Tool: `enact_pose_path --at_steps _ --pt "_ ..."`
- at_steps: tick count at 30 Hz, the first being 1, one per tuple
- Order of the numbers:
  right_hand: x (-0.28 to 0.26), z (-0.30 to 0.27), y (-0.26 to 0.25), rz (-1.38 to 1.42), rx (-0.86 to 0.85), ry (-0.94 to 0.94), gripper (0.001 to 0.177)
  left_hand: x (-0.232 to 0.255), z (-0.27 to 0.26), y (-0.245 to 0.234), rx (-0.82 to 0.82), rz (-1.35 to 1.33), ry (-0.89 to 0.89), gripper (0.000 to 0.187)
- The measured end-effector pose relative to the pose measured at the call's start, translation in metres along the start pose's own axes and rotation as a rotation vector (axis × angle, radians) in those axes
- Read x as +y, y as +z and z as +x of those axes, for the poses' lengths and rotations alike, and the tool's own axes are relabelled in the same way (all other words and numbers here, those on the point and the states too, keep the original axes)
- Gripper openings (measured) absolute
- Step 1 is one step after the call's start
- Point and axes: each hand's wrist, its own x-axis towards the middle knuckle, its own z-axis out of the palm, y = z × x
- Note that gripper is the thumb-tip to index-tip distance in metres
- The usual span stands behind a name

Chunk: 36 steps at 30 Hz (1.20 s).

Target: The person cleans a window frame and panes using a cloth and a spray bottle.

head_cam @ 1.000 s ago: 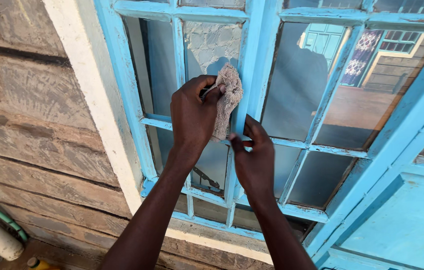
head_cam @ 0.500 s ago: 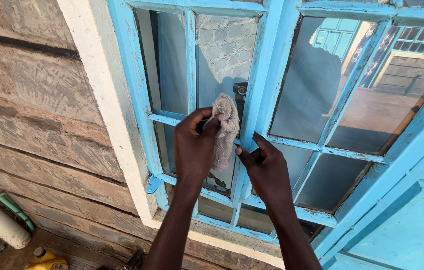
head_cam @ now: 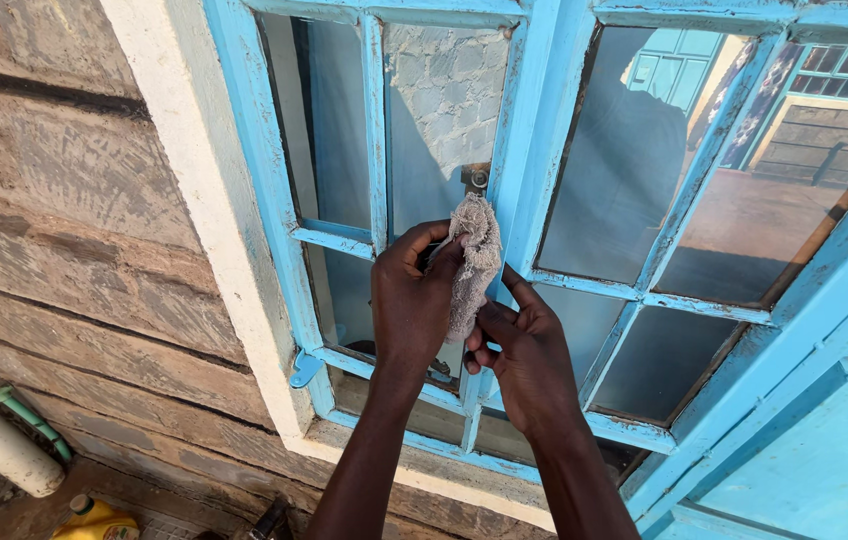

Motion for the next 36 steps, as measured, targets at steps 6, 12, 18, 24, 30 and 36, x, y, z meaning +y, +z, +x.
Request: enact_pose_path --at_steps 6,12,18,24,30,36 --pt "-0.005 -0.001 0.007 -0.39 0.012 -0.03 0.069 0.001 -0.001 -0.004 -0.003 -0.03 -0.028 0.02" --pt "-0.009 0.002 0.003 -0.383 -0.031 0.001 0.067 0.0 -0.002 -0.003 0.003 -0.033 -0.004 0.019" --pt "-0.007 0.005 0.003 -0.222 0.013 -0.011 0.068 0.003 -0.006 -0.002 -0.015 -0.03 0.013 0.019" --pt "-0.015 0.003 -0.004 -0.404 0.038 -0.111 0.069 0.004 -0.01 -0.009 0.009 -0.039 -0.006 0.02" --pt "-0.035 0.018 -0.024 -0.418 -0.007 -0.076 0.064 0.001 -0.012 -0.015 0.011 -0.098 -0.022 0.02" --pt "-0.047 0.021 -0.027 -0.517 -0.055 -0.088 0.065 0.0 -0.012 -0.01 0.032 0.047 -0.011 0.023"
